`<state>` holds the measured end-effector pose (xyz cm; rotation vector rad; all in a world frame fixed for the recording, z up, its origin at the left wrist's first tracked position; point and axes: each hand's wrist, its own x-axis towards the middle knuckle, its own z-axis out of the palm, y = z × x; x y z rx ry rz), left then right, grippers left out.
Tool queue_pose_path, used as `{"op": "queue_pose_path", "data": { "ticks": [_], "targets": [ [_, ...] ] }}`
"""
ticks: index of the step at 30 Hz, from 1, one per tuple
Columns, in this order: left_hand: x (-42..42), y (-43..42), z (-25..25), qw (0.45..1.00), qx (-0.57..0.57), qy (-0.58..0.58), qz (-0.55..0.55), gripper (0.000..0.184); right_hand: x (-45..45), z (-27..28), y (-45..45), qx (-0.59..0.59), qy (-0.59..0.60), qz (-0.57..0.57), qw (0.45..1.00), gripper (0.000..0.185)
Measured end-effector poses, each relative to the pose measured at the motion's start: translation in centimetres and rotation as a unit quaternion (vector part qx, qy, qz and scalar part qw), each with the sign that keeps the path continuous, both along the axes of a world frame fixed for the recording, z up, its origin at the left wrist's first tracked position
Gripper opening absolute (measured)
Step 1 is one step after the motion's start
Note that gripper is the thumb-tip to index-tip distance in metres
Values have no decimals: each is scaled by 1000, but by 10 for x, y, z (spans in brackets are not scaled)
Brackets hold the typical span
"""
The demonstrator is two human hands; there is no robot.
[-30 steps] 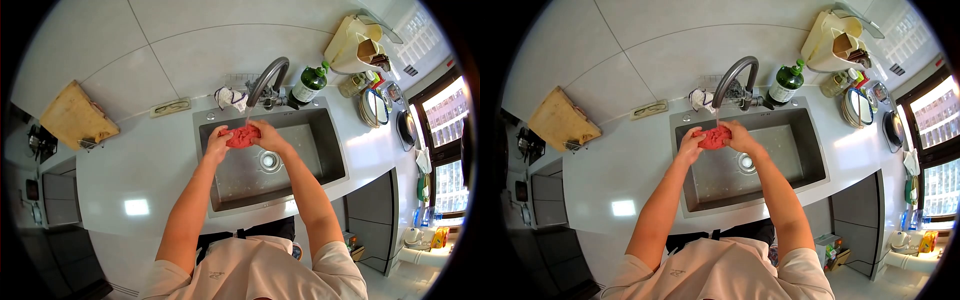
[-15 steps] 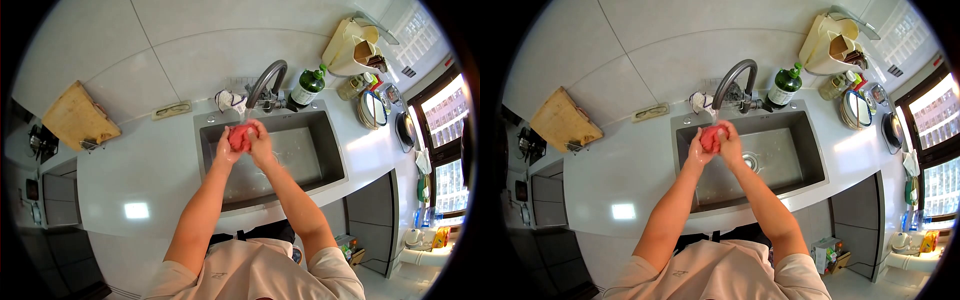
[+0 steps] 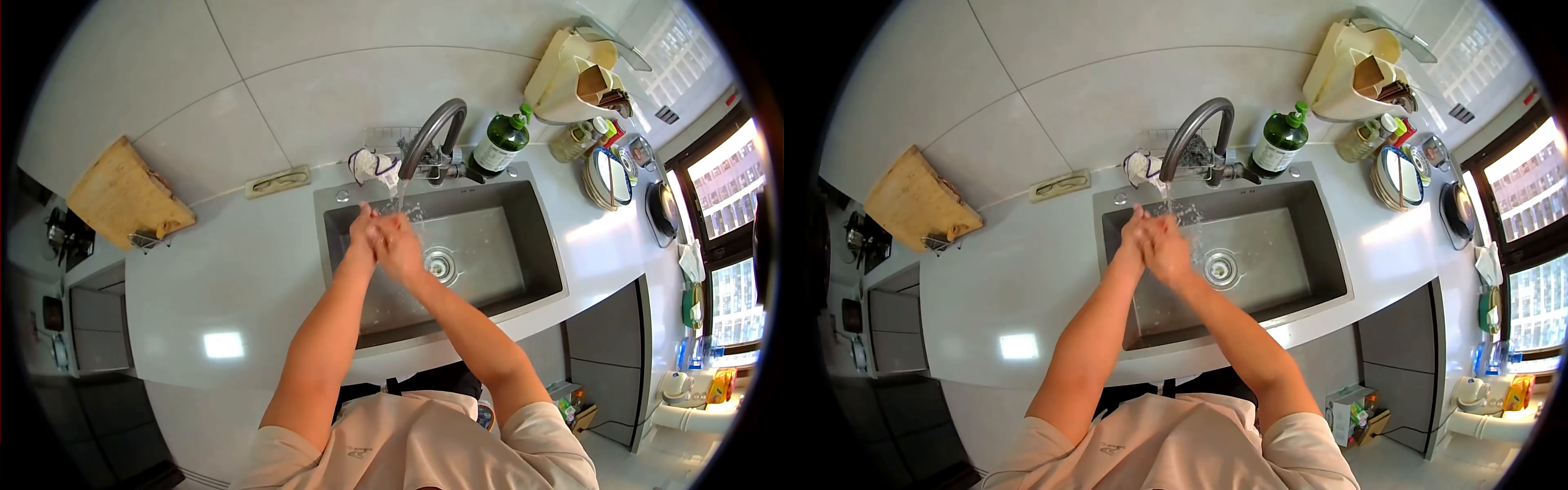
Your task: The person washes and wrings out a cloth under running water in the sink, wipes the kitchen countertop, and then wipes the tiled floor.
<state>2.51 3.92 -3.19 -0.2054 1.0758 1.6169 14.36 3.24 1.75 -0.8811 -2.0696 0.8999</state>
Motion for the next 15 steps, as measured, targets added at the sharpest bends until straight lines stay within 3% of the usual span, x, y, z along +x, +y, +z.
{"op": "queue_pose_path", "data": {
  "ticks": [1,4,5,8,9,11,12,13,14,15],
  "targets": [
    [-16,8,-44,1000,4,5,-15,44,6,18,-15,36,-61,43,997,30],
    [32,2,2,997,-13,-67,27,41,-5,-46,42,125,-124,-8,984,30],
    [32,-1,-1,999,-13,-34,2,40,0,-35,62,-63,-166,-35,983,31],
    [26,3,-10,1000,-26,-1,-7,40,6,-37,53,-18,-93,-128,987,28],
    [18,5,-13,1000,-31,0,4,40,7,-31,38,15,-2,-107,994,25],
    [-8,11,-50,1000,-9,9,27,40,12,-16,-3,27,19,-17,999,22],
    [-12,12,-43,999,3,13,37,41,15,-9,-13,34,29,27,999,21],
    [-11,8,-38,998,41,31,-20,40,16,-6,-14,29,-43,29,998,22],
    [-3,6,-35,999,-1,26,-23,40,16,-23,4,2,-47,-1,999,22],
    [16,4,-3,999,-42,21,-27,39,15,-48,39,-25,-50,-32,998,22]
  ]
}}
